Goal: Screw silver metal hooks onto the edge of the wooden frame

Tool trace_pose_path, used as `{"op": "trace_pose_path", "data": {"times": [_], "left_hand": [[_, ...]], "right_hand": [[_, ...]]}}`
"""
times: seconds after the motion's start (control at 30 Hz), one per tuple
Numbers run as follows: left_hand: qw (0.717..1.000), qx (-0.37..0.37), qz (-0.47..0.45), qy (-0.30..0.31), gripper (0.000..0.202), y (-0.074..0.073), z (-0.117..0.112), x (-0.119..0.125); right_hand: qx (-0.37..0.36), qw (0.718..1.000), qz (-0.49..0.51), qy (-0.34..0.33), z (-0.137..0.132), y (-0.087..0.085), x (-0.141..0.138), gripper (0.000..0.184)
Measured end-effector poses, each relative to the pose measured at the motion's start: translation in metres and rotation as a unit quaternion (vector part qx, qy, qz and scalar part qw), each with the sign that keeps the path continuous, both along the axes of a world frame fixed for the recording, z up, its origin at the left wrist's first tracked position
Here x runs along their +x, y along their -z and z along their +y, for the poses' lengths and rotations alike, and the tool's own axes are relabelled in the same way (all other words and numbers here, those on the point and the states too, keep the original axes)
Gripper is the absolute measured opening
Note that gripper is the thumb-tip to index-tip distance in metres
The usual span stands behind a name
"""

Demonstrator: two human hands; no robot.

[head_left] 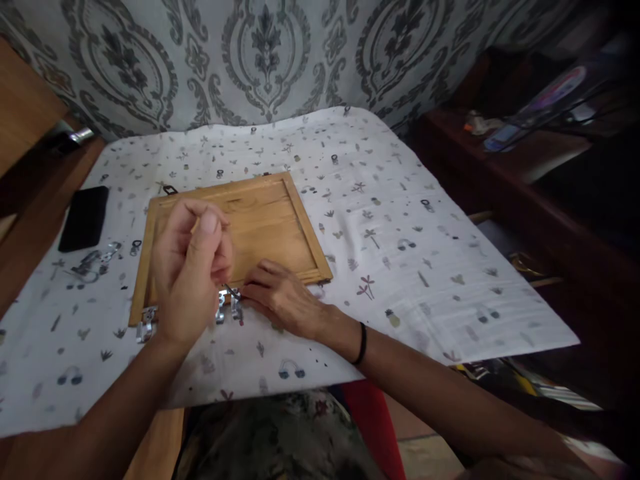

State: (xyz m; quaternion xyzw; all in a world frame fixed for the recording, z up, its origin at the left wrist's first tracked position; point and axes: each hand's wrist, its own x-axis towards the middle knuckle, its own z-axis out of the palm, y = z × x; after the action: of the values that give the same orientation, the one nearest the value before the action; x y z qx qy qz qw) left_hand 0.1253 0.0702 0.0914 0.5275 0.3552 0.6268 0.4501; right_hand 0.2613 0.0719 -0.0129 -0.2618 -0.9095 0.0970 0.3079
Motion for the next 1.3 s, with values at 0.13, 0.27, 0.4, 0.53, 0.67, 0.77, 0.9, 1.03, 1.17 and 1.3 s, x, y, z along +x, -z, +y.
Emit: {"op": "trace_pose_path", "data": {"times": [0.13, 0.27, 0.4, 0.53, 0.67, 0.77, 0.9, 1.03, 1.17, 1.3], "left_hand": [[0.991, -0.011, 0.015, 0.134, 0.026, -0.003, 0.011, -0.011], [0.978, -0.019, 0.038, 0.204, 0.024, -0.005, 0.006, -0.02], [0.994, -0.007, 0.068, 0.081, 0.016, -0.005, -0.006, -0.016], [0.999, -0.034, 0.036, -0.021, 0.018, -0.005, -0.013, -0.006], [0.999, -0.012, -0.002, -0.034, 0.023, -0.002, -0.008, 0.0], [1.0, -0.006, 0.006, -0.002, 0.025, -0.001, -0.001, -0.002], [0.997, -0.02, 0.005, 0.078, 0.025, -0.002, 0.007, -0.01], [0.992, -0.028, 0.006, 0.12, 0.022, -0.003, 0.008, -0.016], [0.999, -0.048, 0.005, 0.013, 0.022, -0.005, -0.001, -0.012], [0.997, -0.055, -0.013, -0.045, 0.024, -0.006, -0.012, -0.001]], "right_hand": [[-0.003, 1.0, 0.0, 0.001, 0.001, 0.002, -0.001, 0.026], [0.007, 1.0, -0.006, 0.005, 0.001, 0.002, -0.002, 0.028], [0.005, 1.0, -0.007, 0.004, 0.0, 0.0, -0.001, 0.027], [-0.005, 1.0, -0.015, 0.01, 0.0, -0.001, -0.001, 0.026], [-0.008, 1.0, -0.012, 0.009, 0.0, 0.0, -0.002, 0.029], [-0.01, 1.0, -0.007, 0.006, 0.0, 0.0, -0.001, 0.029], [-0.012, 1.0, -0.004, 0.006, 0.001, 0.001, -0.001, 0.027], [-0.015, 1.0, 0.003, 0.001, 0.002, 0.003, -0.002, 0.027], [-0.014, 1.0, 0.004, 0.003, 0.002, 0.004, -0.002, 0.026], [-0.012, 1.0, -0.003, 0.009, 0.0, 0.002, -0.002, 0.026]]}}
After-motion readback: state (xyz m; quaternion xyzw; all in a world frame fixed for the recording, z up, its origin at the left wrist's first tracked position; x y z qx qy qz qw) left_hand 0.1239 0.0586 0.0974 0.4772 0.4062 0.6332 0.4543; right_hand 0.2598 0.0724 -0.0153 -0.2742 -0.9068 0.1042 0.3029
